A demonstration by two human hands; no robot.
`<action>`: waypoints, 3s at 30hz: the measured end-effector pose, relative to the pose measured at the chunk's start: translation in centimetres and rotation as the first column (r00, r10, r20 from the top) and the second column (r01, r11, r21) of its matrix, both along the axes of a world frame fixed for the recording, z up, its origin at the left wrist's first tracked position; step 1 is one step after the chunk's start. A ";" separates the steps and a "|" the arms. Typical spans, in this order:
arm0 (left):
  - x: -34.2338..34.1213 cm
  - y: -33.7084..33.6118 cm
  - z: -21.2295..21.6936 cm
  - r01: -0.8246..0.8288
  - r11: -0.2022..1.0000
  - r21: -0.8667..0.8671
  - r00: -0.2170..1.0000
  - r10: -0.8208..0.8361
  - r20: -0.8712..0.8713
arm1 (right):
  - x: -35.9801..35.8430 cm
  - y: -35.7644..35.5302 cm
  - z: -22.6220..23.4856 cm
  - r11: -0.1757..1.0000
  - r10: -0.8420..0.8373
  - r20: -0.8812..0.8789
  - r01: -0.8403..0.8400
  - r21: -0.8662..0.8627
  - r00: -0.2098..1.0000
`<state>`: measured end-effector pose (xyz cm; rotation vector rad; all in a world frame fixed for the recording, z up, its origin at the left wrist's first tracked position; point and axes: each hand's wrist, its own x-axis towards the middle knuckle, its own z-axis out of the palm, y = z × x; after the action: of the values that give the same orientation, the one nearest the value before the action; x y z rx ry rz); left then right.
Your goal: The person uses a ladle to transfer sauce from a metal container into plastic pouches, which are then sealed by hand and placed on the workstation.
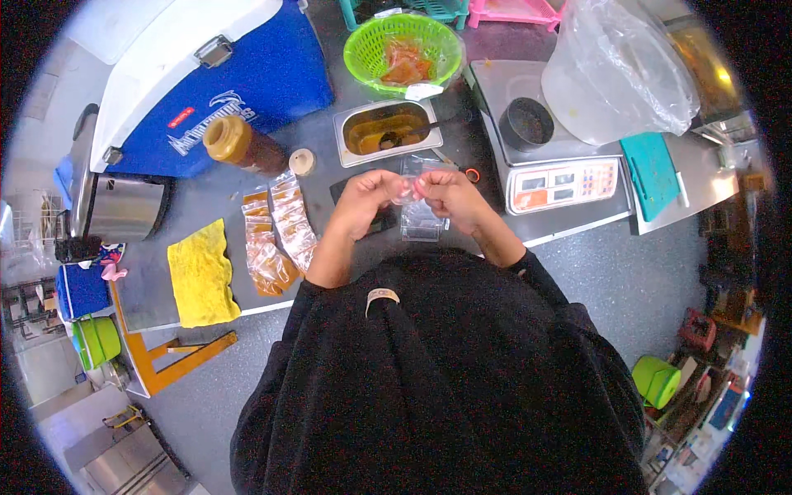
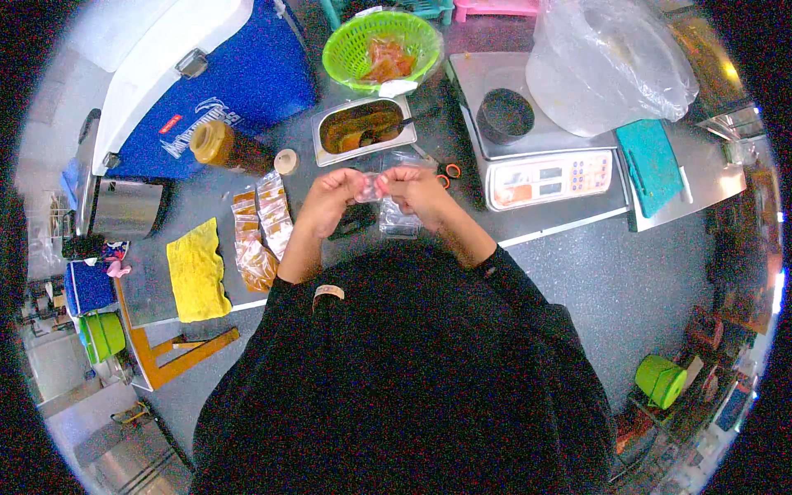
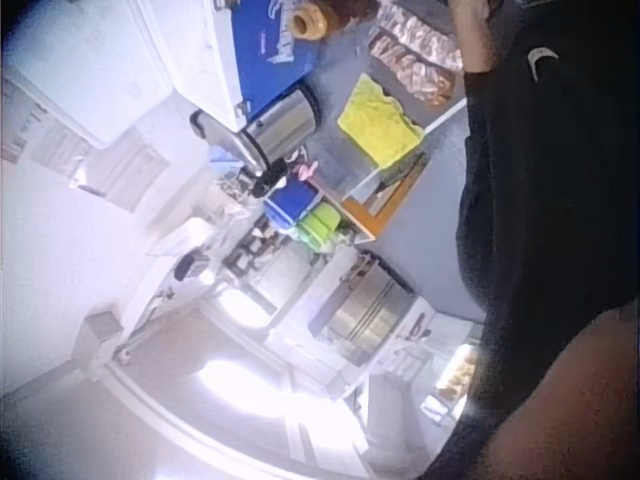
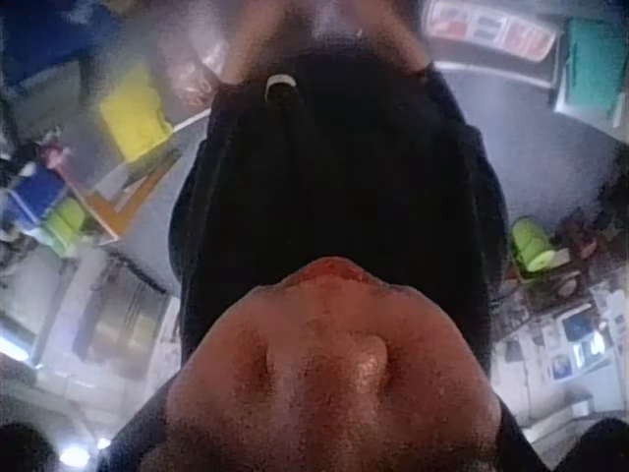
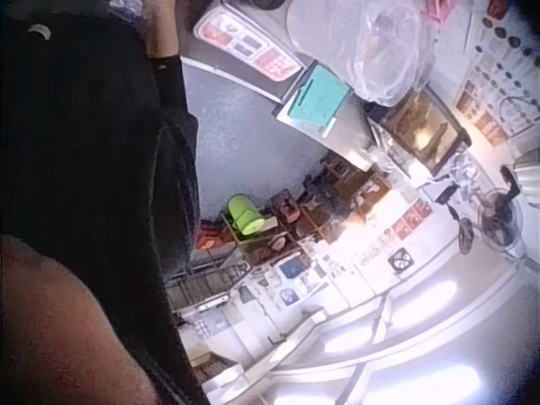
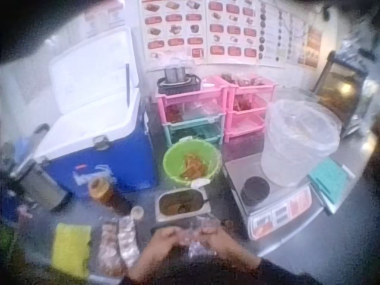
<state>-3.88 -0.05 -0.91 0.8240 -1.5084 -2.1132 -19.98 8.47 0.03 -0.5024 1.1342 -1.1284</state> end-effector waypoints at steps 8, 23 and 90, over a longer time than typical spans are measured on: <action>-1.4 0.5 0.2 0.053 0.906 0.420 0.930 0.108 -0.351 | -0.5 0.1 1.0 0.995 0.005 0.584 0.054 -0.085 0.812; -3.7 2.4 1.9 -0.183 0.871 -0.456 0.907 0.329 0.263 | 1.6 0.6 -1.3 0.798 -0.528 -0.704 -0.006 -0.603 0.476; 0.1 -9.1 -0.8 -0.231 0.889 -0.396 0.900 0.350 0.260 | -5.8 -2.8 -0.6 0.807 -0.262 -0.792 -0.326 -0.493 0.552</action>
<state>-3.81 -9.20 -1.73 1.2154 -1.7322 -1.4732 -25.74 5.65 -0.59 -1.7329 1.5522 -1.2233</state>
